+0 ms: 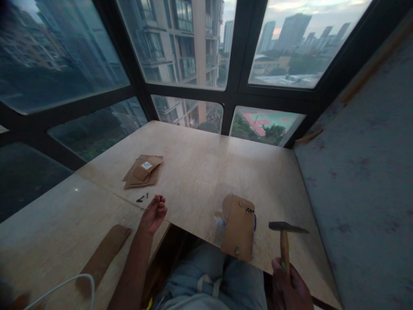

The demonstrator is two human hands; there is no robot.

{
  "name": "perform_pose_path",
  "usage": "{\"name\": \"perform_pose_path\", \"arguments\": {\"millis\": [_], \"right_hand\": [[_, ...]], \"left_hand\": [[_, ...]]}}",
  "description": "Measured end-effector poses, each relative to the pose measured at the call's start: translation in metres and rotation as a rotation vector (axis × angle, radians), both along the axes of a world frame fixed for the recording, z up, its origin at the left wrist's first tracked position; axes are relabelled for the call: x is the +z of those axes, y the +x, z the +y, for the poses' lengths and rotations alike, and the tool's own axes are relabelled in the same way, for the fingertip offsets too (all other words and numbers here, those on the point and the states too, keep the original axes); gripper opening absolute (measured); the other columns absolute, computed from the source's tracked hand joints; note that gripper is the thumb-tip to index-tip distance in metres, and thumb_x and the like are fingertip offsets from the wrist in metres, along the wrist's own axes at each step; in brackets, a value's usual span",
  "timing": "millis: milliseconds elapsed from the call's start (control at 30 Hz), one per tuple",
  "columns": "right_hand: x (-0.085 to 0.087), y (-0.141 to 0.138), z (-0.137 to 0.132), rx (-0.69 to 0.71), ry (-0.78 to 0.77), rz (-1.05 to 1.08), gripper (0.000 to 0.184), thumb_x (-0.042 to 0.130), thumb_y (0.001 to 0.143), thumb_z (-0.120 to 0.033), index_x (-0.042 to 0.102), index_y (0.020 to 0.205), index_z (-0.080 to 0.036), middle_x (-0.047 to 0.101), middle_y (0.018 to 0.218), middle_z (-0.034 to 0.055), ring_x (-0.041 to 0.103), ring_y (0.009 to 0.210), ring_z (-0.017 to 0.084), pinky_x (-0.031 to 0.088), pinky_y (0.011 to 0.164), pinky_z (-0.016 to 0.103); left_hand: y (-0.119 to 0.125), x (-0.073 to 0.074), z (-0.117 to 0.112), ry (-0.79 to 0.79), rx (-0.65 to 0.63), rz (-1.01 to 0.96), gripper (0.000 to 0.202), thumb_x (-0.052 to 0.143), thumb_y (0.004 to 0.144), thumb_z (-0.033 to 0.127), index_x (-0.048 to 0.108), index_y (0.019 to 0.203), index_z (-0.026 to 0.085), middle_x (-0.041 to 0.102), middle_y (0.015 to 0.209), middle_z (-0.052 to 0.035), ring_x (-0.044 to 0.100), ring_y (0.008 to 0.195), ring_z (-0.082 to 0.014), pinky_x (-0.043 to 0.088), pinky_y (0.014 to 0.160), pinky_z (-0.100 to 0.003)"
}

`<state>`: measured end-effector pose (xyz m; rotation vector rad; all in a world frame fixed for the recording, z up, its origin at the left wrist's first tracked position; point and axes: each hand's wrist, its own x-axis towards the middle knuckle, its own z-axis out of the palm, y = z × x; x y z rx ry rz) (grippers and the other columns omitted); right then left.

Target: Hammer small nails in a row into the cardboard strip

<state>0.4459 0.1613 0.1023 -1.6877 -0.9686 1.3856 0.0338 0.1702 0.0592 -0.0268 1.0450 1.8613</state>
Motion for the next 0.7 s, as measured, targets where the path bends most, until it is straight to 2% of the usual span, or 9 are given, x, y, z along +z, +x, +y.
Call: {"name": "perform_pose_path", "arguments": {"millis": [100, 200, 300, 400, 533, 600, 700], "right_hand": [[-0.006, 0.002, 0.001, -0.018, 0.021, 0.007, 0.053, 0.067, 0.075, -0.07, 0.052, 0.088, -0.02, 0.039, 0.04, -0.0132, 0.03, 0.025, 0.006, 0.026, 0.026, 0.016], [-0.012, 0.005, 0.001, -0.007, 0.024, 0.026, 0.052, 0.065, 0.078, -0.068, 0.052, 0.091, -0.02, 0.037, 0.039, -0.0141, 0.03, 0.025, 0.005, 0.025, 0.026, 0.015], [-0.016, 0.005, 0.002, -0.012, 0.025, 0.04, 0.053, 0.063, 0.078, -0.069, 0.052, 0.093, -0.02, 0.037, 0.04, -0.0144, 0.028, 0.024, 0.005, 0.025, 0.024, 0.015], [-0.015, 0.002, 0.002, -0.026, 0.034, 0.052, 0.051, 0.063, 0.078, -0.068, 0.051, 0.092, -0.021, 0.037, 0.04, -0.0144, 0.028, 0.024, 0.005, 0.024, 0.023, 0.015], [-0.01, -0.002, 0.001, -0.031, 0.057, 0.065, 0.044, 0.062, 0.081, -0.064, 0.05, 0.088, -0.022, 0.037, 0.041, -0.0146, 0.027, 0.023, 0.004, 0.023, 0.023, 0.014], [-0.009, -0.002, 0.0, -0.035, 0.053, 0.053, 0.043, 0.062, 0.082, -0.063, 0.051, 0.088, -0.022, 0.036, 0.039, -0.0148, 0.027, 0.023, 0.004, 0.024, 0.023, 0.014], [-0.01, 0.002, -0.001, -0.041, 0.045, 0.051, 0.044, 0.061, 0.082, -0.063, 0.051, 0.09, -0.021, 0.038, 0.04, -0.0144, 0.028, 0.024, 0.004, 0.024, 0.024, 0.013]], "left_hand": [[0.01, 0.001, 0.004, -0.07, -0.035, -0.025, 0.01, 0.075, 0.077, 0.008, 0.068, 0.081, 0.015, 0.071, 0.071, -0.0009, 0.068, 0.058, -0.0083, 0.053, 0.048, -0.013], [0.02, 0.003, 0.011, -0.114, -0.084, 0.045, 0.022, 0.077, 0.071, 0.004, 0.07, 0.088, 0.016, 0.073, 0.074, -0.0021, 0.072, 0.066, -0.0121, 0.057, 0.054, -0.016], [0.036, 0.01, 0.021, -0.114, -0.157, 0.149, 0.031, 0.085, 0.063, 0.011, 0.07, 0.09, 0.016, 0.074, 0.073, -0.0022, 0.073, 0.069, -0.0153, 0.059, 0.057, -0.019], [0.06, 0.025, 0.034, -0.07, -0.268, 0.26, 0.042, 0.09, 0.056, 0.023, 0.069, 0.092, 0.016, 0.074, 0.076, -0.0016, 0.075, 0.071, -0.0184, 0.059, 0.058, -0.021], [0.103, 0.04, 0.057, -0.018, -0.383, 0.563, 0.039, 0.085, 0.064, 0.033, 0.07, 0.095, 0.016, 0.075, 0.081, -0.0033, 0.074, 0.07, -0.0185, 0.056, 0.055, -0.021], [0.125, 0.039, 0.072, 0.027, -0.421, 0.759, 0.031, 0.082, 0.069, 0.033, 0.071, 0.092, 0.016, 0.076, 0.082, -0.0051, 0.074, 0.073, -0.0185, 0.058, 0.062, -0.024], [0.153, 0.03, 0.093, 0.138, -0.479, 0.968, 0.024, 0.078, 0.072, 0.034, 0.072, 0.089, 0.017, 0.077, 0.085, -0.0065, 0.074, 0.078, -0.0198, 0.061, 0.072, -0.03]]}}
